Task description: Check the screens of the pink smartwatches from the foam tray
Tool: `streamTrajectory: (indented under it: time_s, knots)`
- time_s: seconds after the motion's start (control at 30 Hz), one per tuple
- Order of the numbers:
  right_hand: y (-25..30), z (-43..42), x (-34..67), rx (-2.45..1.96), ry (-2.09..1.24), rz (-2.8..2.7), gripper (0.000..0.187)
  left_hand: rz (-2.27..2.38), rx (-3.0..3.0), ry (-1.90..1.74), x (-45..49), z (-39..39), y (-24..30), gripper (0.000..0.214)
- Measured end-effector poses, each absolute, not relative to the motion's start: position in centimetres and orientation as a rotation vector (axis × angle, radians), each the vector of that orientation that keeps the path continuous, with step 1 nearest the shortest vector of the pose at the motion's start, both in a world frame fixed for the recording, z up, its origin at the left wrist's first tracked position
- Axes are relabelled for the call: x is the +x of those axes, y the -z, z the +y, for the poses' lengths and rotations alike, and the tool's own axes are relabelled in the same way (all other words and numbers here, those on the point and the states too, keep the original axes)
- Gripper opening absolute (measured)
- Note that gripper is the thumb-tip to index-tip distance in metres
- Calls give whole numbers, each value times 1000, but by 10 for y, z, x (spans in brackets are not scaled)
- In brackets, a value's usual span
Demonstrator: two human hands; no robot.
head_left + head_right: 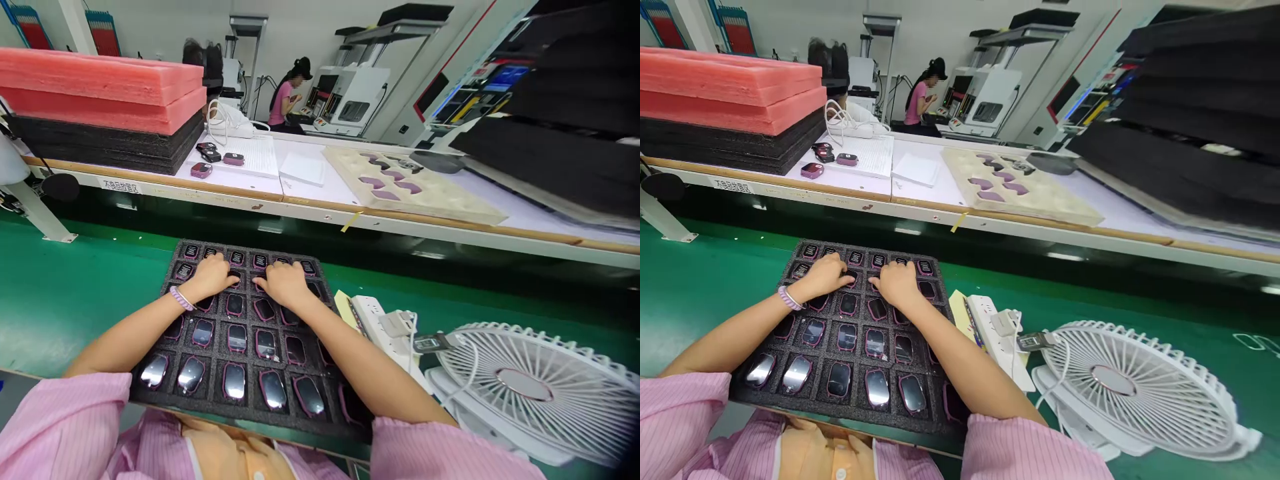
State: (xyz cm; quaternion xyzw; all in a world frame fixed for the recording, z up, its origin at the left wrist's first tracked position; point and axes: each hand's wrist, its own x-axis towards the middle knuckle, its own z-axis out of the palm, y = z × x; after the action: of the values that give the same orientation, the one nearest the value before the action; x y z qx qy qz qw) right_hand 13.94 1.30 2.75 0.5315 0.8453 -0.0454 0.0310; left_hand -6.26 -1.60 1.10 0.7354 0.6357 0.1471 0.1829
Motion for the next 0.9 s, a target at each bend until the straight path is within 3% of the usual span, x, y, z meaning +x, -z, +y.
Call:
streamTrajectory:
  time_s: [0.33,0.4,0.5,0.57,0.67,0.9]
  knots:
    - [-16,14,159,1746,803,2835,9,1512,1644,-768,-36,-12,-33,14]
    - [-19,16,163,1695,1345,2851,19,1374,1503,-853,-35,-14,-44,15]
    - [-22,14,167,1373,2605,2464,46,1209,1323,-986,-31,-20,-54,24]
    - [-20,9,167,1154,3088,2097,57,1129,1161,-1079,-29,-27,-55,29]
    - [-14,1,166,1081,3268,1885,59,1135,1009,-1151,-26,-35,-50,33]
    - [-5,-7,166,960,3239,1991,62,1411,1337,-1213,-26,-39,-33,22]
